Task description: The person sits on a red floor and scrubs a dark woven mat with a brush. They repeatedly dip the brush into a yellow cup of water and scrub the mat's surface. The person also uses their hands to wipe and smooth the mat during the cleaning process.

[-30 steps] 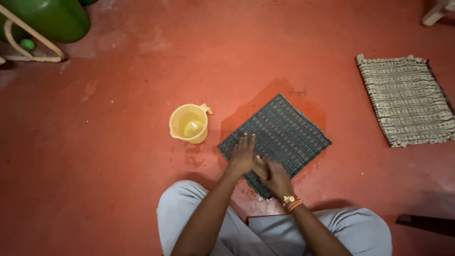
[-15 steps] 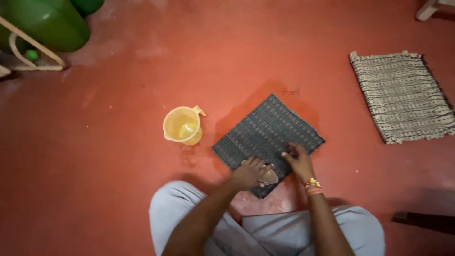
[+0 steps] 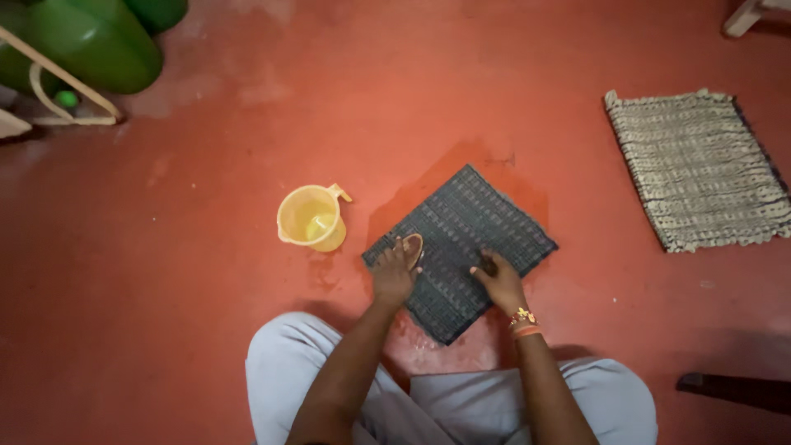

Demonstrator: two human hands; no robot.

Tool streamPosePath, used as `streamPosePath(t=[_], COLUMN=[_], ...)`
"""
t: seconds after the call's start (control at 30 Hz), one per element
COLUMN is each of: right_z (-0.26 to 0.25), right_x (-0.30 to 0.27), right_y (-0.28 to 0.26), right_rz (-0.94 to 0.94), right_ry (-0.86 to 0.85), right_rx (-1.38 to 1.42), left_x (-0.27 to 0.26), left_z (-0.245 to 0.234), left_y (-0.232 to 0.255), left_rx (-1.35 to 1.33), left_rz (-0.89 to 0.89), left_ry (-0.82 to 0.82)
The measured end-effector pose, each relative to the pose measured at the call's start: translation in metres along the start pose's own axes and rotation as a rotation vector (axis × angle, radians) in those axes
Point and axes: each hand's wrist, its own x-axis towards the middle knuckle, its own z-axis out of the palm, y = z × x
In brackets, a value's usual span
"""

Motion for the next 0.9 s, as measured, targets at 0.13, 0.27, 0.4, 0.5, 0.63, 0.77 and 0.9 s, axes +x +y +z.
streamPosePath(t=[0.13, 0.27, 0.4, 0.5, 0.63, 0.77, 0.9], right_z=[0.006, 0.006, 0.007, 0.005, 0.007, 0.008, 0.006], right_x=[-0.010, -0.007, -0.008, -0.006, -0.008, -0.013, -0.016], right_y=[-0.009, -0.007, 0.002, 0.004, -0.003, -0.012, -0.021], right_rz=[-0.223, -0.154, -0.148, -0.109, -0.041, -0.095, -0.039], right_ry=[0.056, 0.041, 0.103, 0.086, 0.060, 0.147, 0.185], right_rx=[-0.147, -0.225, -0.245, -0.252, -0.259, -0.442, -0.495], left_x=[-0.007, -0.029, -0.034, -0.012, 0.019, 0.005, -0.012], left_z=[0.010, -0.004, -0.017, -0.018, -0.020, -0.008, 0.002], left_y=[0.007, 0.040, 0.054, 0.029, -0.024, -0.008, 0.023], left_rx=[-0.049, 0.062, 0.038, 0.396, 0.095, 0.339, 0.163], left_rz=[0.074, 0.531, 0.609, 0.456, -0.012, 0.152, 0.276], left_ry=[-0.018, -0.064, 0.043, 0.452, 0.168, 0.263, 0.076])
